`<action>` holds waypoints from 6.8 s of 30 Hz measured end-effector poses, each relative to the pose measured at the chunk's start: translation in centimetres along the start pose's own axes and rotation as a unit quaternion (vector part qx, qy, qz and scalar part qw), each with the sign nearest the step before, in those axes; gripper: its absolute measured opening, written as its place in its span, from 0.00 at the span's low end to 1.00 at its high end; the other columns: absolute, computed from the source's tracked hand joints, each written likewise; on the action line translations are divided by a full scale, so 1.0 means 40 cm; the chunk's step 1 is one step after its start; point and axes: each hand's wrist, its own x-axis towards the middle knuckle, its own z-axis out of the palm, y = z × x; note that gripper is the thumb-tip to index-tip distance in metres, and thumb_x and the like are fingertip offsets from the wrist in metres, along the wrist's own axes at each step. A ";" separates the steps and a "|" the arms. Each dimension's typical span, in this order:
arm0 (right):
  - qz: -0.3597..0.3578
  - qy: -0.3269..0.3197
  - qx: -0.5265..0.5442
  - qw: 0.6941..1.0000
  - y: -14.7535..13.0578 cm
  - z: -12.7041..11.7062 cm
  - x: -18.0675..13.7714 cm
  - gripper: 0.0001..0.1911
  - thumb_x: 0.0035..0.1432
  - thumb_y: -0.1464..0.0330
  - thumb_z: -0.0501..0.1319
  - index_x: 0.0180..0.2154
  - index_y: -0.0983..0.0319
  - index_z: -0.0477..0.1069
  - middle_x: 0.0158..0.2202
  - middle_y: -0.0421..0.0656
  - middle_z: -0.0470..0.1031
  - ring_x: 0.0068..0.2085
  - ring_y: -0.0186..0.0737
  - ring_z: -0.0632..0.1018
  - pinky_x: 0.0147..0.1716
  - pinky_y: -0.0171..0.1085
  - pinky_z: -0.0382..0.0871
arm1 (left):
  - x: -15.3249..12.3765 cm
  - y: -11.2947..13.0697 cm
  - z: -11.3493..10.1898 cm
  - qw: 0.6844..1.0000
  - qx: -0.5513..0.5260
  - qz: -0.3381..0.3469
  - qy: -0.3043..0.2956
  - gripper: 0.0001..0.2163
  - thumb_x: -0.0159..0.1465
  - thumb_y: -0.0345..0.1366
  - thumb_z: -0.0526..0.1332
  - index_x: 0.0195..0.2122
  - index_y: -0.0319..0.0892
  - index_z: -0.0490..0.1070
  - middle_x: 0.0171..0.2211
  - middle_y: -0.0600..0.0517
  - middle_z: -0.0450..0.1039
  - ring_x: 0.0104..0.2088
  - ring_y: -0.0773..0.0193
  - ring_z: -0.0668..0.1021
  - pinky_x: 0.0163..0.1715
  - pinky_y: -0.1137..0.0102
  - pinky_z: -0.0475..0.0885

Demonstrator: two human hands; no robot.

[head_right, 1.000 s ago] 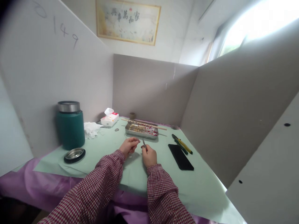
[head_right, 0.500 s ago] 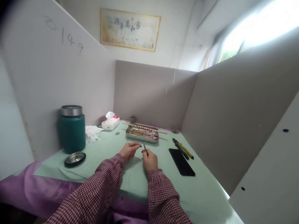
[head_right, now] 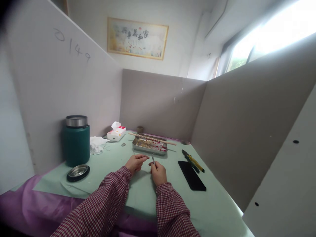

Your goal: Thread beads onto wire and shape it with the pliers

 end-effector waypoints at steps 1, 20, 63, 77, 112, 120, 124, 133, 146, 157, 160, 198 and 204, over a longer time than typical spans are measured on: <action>0.002 0.005 -0.003 1.000 -0.002 -0.001 -0.001 0.17 0.50 0.60 0.50 0.29 0.64 0.72 0.16 0.38 0.65 0.21 0.35 0.67 0.23 0.32 0.59 | 0.000 0.000 0.000 1.000 0.002 -0.001 0.003 0.17 0.48 0.42 0.64 0.34 0.33 0.71 0.08 0.64 0.48 0.10 0.78 0.49 0.11 0.76 0.43; 0.026 0.052 0.011 0.998 0.004 -0.002 0.002 0.16 0.49 0.59 0.51 0.27 0.63 0.72 0.16 0.37 0.66 0.19 0.33 0.66 0.21 0.31 0.58 | 0.002 0.004 -0.006 1.000 0.020 -0.001 0.003 0.21 0.48 0.44 0.63 0.37 0.32 0.71 0.08 0.64 0.47 0.11 0.78 0.48 0.11 0.76 0.42; -0.096 0.044 -0.102 0.989 -0.010 -0.029 0.001 0.18 0.54 0.61 0.49 0.38 0.63 0.72 0.36 0.46 0.73 0.38 0.41 0.72 0.40 0.37 0.62 | -0.012 0.037 -0.045 0.968 0.217 0.101 0.079 0.12 0.51 0.38 0.61 0.33 0.37 0.76 0.24 0.49 0.75 0.29 0.63 0.74 0.28 0.72 0.66; -0.086 0.041 -0.101 0.990 -0.021 -0.025 -0.008 0.20 0.55 0.58 0.48 0.35 0.62 0.73 0.30 0.45 0.74 0.32 0.41 0.73 0.31 0.34 0.63 | -0.007 0.026 -0.041 0.949 0.273 0.140 0.069 0.12 0.51 0.38 0.60 0.33 0.37 0.76 0.34 0.46 0.76 0.37 0.60 0.76 0.41 0.69 0.68; -0.052 0.013 -0.045 0.998 -0.028 -0.029 -0.013 0.20 0.54 0.57 0.50 0.25 0.63 0.71 0.19 0.39 0.67 0.23 0.34 0.67 0.24 0.30 0.57 | -0.007 0.019 -0.048 0.988 0.152 -0.007 0.023 0.18 0.51 0.42 0.61 0.39 0.35 0.73 0.09 0.61 0.51 0.11 0.77 0.50 0.11 0.76 0.45; -0.074 0.045 -0.145 0.986 -0.014 -0.018 -0.005 0.20 0.56 0.58 0.48 0.24 0.62 0.71 0.19 0.39 0.68 0.23 0.34 0.66 0.25 0.31 0.55 | 0.004 0.008 -0.044 0.944 0.289 0.149 0.063 0.11 0.52 0.38 0.60 0.33 0.38 0.76 0.33 0.49 0.76 0.34 0.63 0.75 0.38 0.71 0.67; -0.067 0.045 -0.153 0.985 -0.012 -0.018 -0.003 0.20 0.55 0.58 0.48 0.24 0.62 0.71 0.19 0.39 0.69 0.23 0.34 0.67 0.25 0.31 0.55 | 0.006 0.007 -0.041 0.940 0.301 0.145 0.066 0.12 0.53 0.38 0.59 0.34 0.38 0.76 0.34 0.49 0.76 0.37 0.61 0.76 0.41 0.70 0.68; -0.085 0.007 -0.131 0.988 -0.020 -0.024 -0.010 0.20 0.56 0.58 0.48 0.24 0.62 0.71 0.20 0.38 0.69 0.24 0.34 0.68 0.25 0.31 0.56 | 0.002 0.013 -0.038 0.942 0.299 0.139 0.053 0.12 0.53 0.38 0.59 0.35 0.37 0.75 0.35 0.49 0.76 0.38 0.62 0.76 0.43 0.70 0.68; -0.084 0.027 -0.146 0.985 -0.017 -0.016 -0.008 0.20 0.56 0.58 0.48 0.28 0.62 0.73 0.23 0.40 0.72 0.25 0.35 0.69 0.25 0.31 0.57 | 0.006 0.004 -0.035 0.903 0.372 0.186 0.103 0.11 0.55 0.36 0.58 0.35 0.38 0.76 0.33 0.49 0.77 0.33 0.64 0.76 0.36 0.73 0.69; -0.085 0.030 -0.155 0.984 -0.007 -0.014 0.001 0.20 0.56 0.58 0.48 0.23 0.62 0.70 0.18 0.39 0.68 0.23 0.34 0.67 0.24 0.31 0.55 | -0.002 0.018 -0.031 0.950 0.277 0.119 0.084 0.10 0.53 0.36 0.60 0.33 0.38 0.76 0.20 0.53 0.72 0.22 0.70 0.71 0.26 0.75 0.66; -0.092 0.024 -0.141 0.985 -0.006 -0.017 -0.001 0.21 0.56 0.57 0.48 0.22 0.62 0.70 0.17 0.39 0.66 0.22 0.34 0.66 0.23 0.30 0.55 | -0.005 0.021 -0.036 0.987 0.161 0.002 0.026 0.13 0.54 0.40 0.59 0.37 0.37 0.73 0.08 0.61 0.52 0.11 0.75 0.54 0.13 0.76 0.52; -0.006 0.148 0.082 0.985 0.003 -0.031 0.015 0.21 0.51 0.54 0.54 0.35 0.65 0.70 0.26 0.43 0.70 0.27 0.36 0.69 0.28 0.34 0.64 | -0.023 0.028 -0.038 0.987 0.040 -0.074 -0.137 0.22 0.57 0.49 0.55 0.44 0.36 0.67 0.11 0.64 0.42 0.12 0.76 0.45 0.12 0.77 0.41; 0.029 0.055 0.198 0.978 -0.019 -0.029 0.012 0.20 0.46 0.55 0.59 0.34 0.65 0.69 0.24 0.41 0.67 0.24 0.33 0.67 0.24 0.33 0.64 | -0.031 0.028 -0.032 0.973 0.060 -0.107 -0.197 0.22 0.57 0.49 0.54 0.44 0.36 0.68 0.10 0.64 0.43 0.11 0.77 0.45 0.11 0.77 0.43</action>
